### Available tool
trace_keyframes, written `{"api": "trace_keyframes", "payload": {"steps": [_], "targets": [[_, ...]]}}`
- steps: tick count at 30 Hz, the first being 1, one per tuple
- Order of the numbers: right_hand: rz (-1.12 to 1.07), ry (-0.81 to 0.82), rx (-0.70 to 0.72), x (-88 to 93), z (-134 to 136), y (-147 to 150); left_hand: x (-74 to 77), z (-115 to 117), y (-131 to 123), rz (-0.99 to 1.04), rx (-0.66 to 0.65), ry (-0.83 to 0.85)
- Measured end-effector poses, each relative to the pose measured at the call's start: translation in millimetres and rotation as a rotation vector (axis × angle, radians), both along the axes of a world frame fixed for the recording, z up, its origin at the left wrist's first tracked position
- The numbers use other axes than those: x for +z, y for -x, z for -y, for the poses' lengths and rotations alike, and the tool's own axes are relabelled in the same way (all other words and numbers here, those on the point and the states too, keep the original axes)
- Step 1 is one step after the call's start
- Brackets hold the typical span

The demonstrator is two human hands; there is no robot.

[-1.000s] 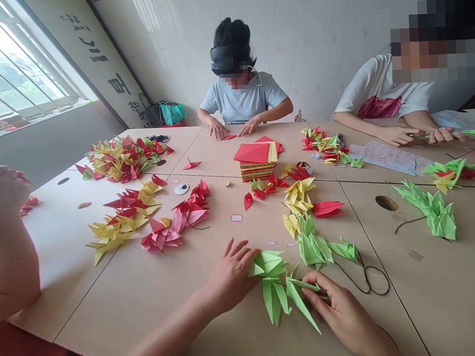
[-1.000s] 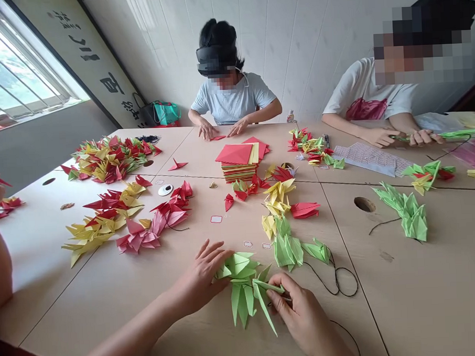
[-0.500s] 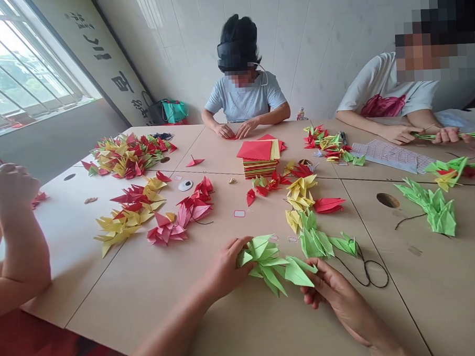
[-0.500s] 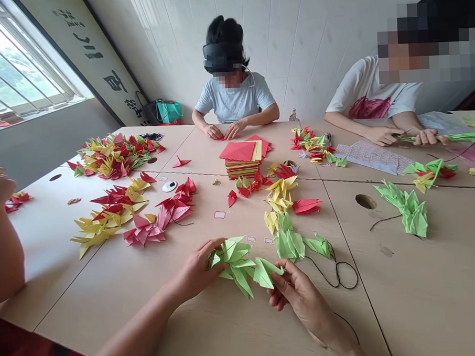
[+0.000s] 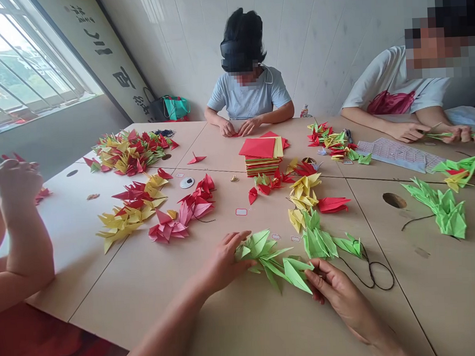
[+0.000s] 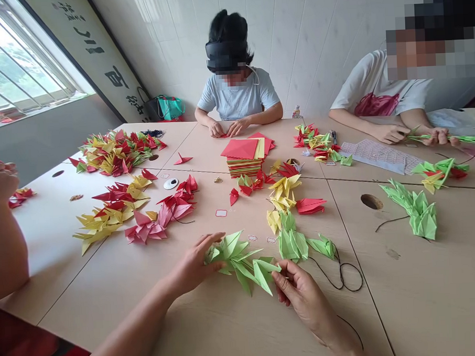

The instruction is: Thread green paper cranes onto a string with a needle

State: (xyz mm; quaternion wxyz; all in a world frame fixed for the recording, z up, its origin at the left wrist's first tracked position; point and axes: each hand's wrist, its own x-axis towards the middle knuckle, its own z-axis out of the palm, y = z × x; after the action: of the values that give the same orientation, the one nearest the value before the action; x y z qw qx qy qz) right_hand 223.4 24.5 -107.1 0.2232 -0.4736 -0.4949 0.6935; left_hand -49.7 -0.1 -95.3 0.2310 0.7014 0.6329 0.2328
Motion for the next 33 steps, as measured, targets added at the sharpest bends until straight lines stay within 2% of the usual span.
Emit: {"api": "trace_keyframes", "payload": {"steps": [2, 5, 7, 9, 11, 14, 18, 20, 25, 28, 33], "targets": [[0.021, -0.012, 0.016, 1.4, -0.1, 0.8, 4.0, -4.7, 13.6, -0.044, 0.035, -0.033], [0.04, -0.036, 0.037, 1.2, 0.6, 1.4, 7.6, -19.5, 43.5, -0.137, 0.212, -0.073], [0.044, -0.062, 0.052, -1.6, 1.5, 1.0, 6.1, -31.1, 62.7, -0.198, 0.341, -0.068], [0.048, -0.088, 0.064, -6.2, 2.0, -0.1, 1.8, -39.5, 73.6, -0.245, 0.406, -0.036], [0.062, -0.103, 0.064, -11.2, 1.9, -1.5, -3.0, -41.8, 72.5, -0.273, 0.385, -0.002], [0.085, -0.113, 0.05, -16.0, 1.2, -3.1, -5.0, -33.6, 53.4, -0.293, 0.272, 0.014], [0.099, -0.116, 0.042, -15.8, 1.0, -2.6, 6.4, -14.1, 32.3, -0.296, 0.172, 0.009], [0.098, -0.121, 0.044, -15.1, 1.2, -2.4, 13.1, -6.3, 36.3, -0.307, 0.2, -0.005], [0.089, -0.133, 0.027, -15.5, 1.8, -2.6, 15.1, 10.0, 75.1, -0.408, 0.439, -0.019], [0.087, -0.129, 0.013, -15.2, 2.4, -1.9, 11.9, 24.4, 85.2, -0.421, 0.4, 0.046], [0.095, -0.14, 0.039, -8.2, 2.9, 0.7, 13.7, 45.7, 66.9, -0.401, 0.291, 0.084]]}}
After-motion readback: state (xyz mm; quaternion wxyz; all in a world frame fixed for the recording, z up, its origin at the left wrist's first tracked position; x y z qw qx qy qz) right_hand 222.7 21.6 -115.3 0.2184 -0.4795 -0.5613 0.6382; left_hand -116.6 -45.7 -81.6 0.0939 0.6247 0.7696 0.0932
